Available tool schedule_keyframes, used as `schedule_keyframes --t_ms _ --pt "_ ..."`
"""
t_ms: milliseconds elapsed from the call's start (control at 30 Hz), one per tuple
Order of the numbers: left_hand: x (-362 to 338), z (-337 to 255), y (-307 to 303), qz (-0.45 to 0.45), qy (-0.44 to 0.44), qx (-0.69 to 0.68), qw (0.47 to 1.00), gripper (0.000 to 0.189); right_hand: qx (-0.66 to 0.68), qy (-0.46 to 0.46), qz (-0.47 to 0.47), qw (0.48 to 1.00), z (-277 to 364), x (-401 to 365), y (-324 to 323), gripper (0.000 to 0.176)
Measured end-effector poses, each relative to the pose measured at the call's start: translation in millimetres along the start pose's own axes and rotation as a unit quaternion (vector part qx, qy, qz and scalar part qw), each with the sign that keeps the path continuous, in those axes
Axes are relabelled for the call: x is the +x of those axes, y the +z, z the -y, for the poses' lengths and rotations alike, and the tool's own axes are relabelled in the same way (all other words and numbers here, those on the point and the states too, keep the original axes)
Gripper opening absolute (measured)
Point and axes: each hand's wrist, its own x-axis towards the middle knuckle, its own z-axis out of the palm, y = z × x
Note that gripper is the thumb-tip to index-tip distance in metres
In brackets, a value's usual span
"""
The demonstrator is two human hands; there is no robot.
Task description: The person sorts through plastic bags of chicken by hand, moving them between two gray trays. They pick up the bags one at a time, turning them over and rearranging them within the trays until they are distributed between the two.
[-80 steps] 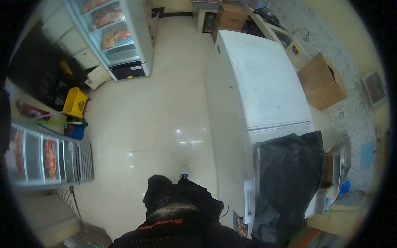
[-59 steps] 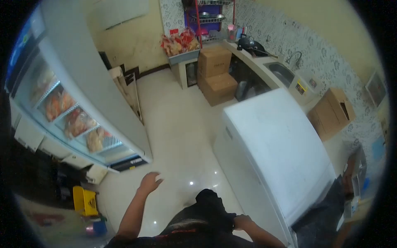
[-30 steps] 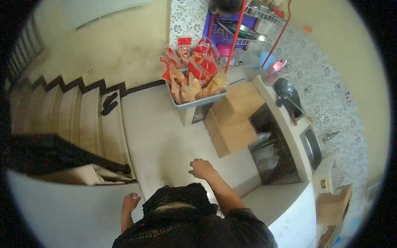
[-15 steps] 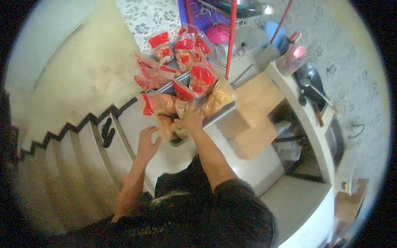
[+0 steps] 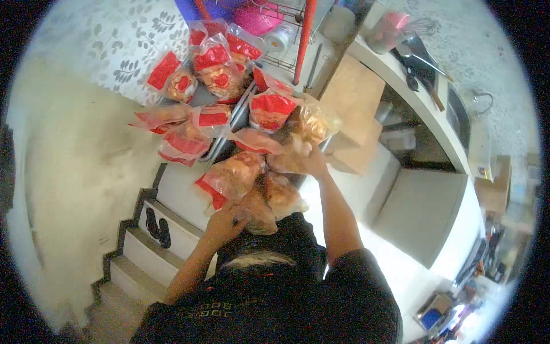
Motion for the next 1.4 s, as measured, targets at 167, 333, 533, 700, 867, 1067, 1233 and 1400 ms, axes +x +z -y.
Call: schedule_keyframes --t_ms 167,333,533,700,867,1067,1233,1400 --pt "15 16 -45 0.031 -0.007 0.070 0.997 0.036 -0.032 0.017 -0.004 0.999 40 -34 6 0.062" --pt "28 25 -58 -0.030 0.030 0.015 0.999 0.034 -0.054 0.005 -0.018 0.998 63 -61 -11 0.059" --pt "52 -10 -30 0.114 -0.102 -0.289 0.945 0.043 0.128 -0.037 -0.070 0.989 54 -102 -75 0.056" --pt "109 -13 59 0.125 -0.127 -0.556 0.812 0.053 0.457 0.037 0.024 0.888 29 -130 -129 0.062" --pt "148 -27 56 0.010 -0.057 -0.699 0.712 0.067 0.625 0.001 0.076 0.777 -26 -109 -81 0.076" --pt "146 -35 -5 -0.041 0.025 -0.471 0.881 0.093 0.626 -0.044 0.211 0.750 -48 -70 -49 0.074" --pt "138 -27 -6 -0.012 0.028 -0.263 0.964 0.085 0.503 -0.048 0.157 0.848 -24 -67 -77 0.065" --pt "153 -30 3 -0.008 -0.145 -0.105 0.984 0.044 0.140 -0.120 0.077 0.980 38 -67 -87 0.048"
